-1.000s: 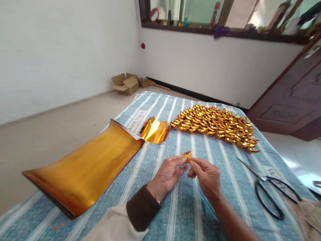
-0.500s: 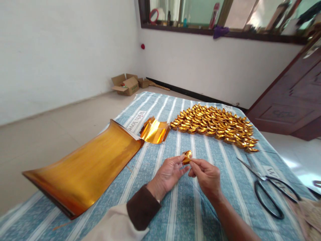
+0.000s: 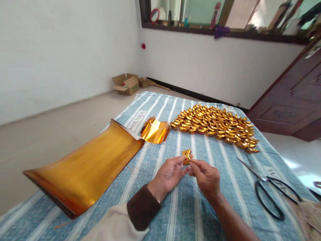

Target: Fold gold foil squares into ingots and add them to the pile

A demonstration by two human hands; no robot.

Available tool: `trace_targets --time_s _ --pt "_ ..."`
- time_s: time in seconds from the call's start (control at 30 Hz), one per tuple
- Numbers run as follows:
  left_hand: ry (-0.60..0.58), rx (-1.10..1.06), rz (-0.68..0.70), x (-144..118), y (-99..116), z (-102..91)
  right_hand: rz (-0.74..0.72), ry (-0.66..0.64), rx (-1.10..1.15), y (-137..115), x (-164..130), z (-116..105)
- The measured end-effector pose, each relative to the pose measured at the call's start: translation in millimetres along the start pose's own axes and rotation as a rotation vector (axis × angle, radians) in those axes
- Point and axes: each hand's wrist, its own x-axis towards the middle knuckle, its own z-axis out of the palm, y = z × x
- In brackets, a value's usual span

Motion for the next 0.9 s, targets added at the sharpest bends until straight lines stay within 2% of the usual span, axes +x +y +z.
trace_targets --time_s 0.2,0.43,0.7,0.9 --pt "0.1 -0.087 -0.025 2.0 3.8 1.1 -0.053 -0.04 -0.029 -0.4 -0.6 0.7" --pt "0.072 -0.094 -0.005 2.2 2.6 -2.7 -0.053 -0.043 -0.042 -1.7 -0.6 1.3" --pt "0.084 -0.11 -0.031 -0.2 6.4 3.4 -0.061 -0.047 -0.018 -1.6 -0.6 1.6" --pt "0.062 -0.048 -0.036 -0.4 4.3 0.3 -0.055 -0.048 -0.032 0.6 0.0 0.7"
